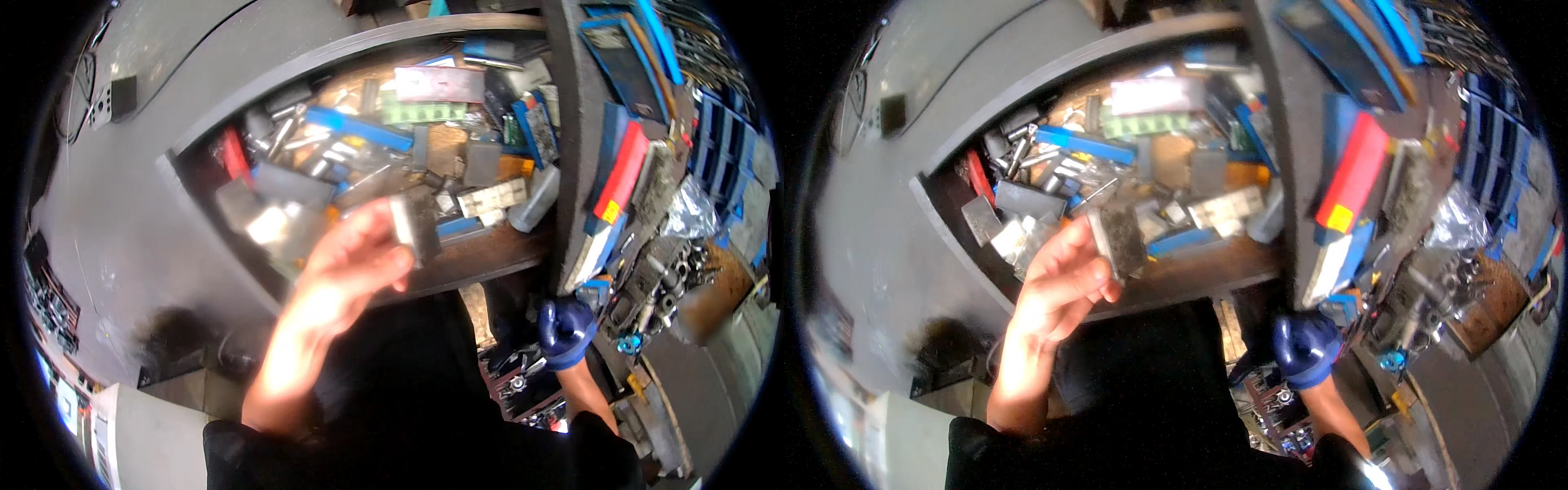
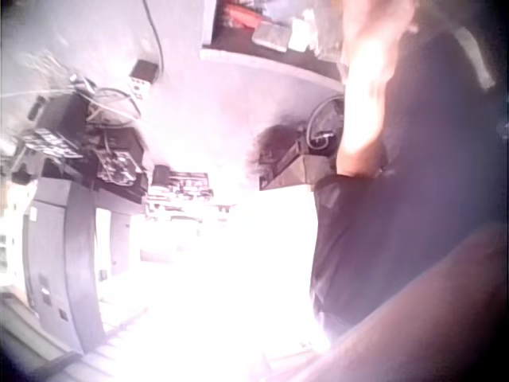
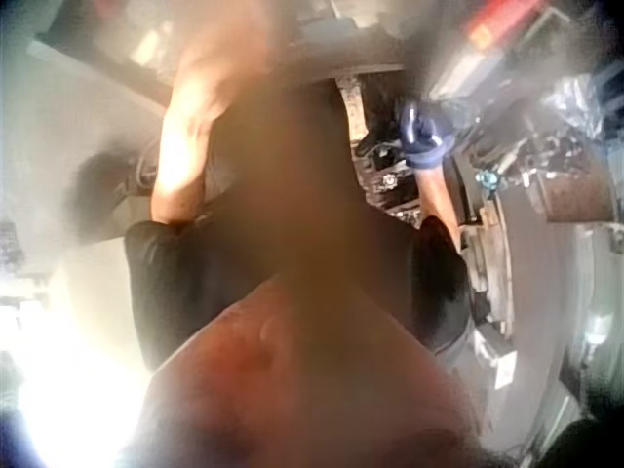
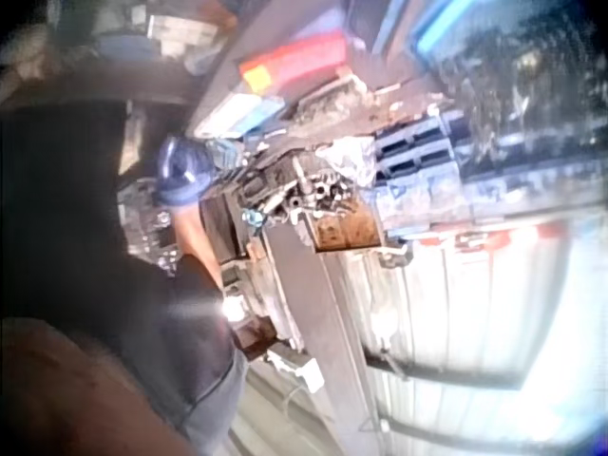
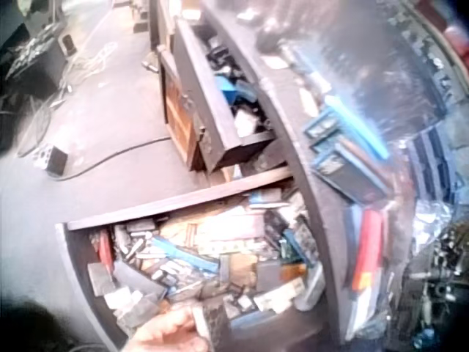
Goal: The person sorts through a cluttered drawer filled with various metal blocks, tools, and hardware components. They pick up individual items, briefly inspect them, and place them back into the drawer or onto the surrounding workbench surface.
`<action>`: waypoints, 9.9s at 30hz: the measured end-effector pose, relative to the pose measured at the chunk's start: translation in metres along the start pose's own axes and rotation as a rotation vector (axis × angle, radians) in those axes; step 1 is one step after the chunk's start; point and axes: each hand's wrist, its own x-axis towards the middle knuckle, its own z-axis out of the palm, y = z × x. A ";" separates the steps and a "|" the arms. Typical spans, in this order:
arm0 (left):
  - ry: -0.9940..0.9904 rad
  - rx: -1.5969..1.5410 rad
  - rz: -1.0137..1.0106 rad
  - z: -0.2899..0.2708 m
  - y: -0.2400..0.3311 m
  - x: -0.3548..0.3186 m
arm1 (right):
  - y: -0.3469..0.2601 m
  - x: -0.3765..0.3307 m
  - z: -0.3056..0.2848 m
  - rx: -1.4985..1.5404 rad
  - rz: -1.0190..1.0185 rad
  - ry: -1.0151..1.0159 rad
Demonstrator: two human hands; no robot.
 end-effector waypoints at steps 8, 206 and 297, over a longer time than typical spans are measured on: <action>-0.059 0.093 -0.057 0.015 -0.005 -0.016 | -0.017 0.008 -0.069 0.264 0.325 0.439; 0.286 1.842 0.499 -0.018 -0.016 -0.029 | -0.073 0.018 0.132 1.031 0.371 0.196; 0.547 1.710 0.836 -0.031 -0.024 -0.023 | -0.097 0.020 0.119 1.012 0.429 0.268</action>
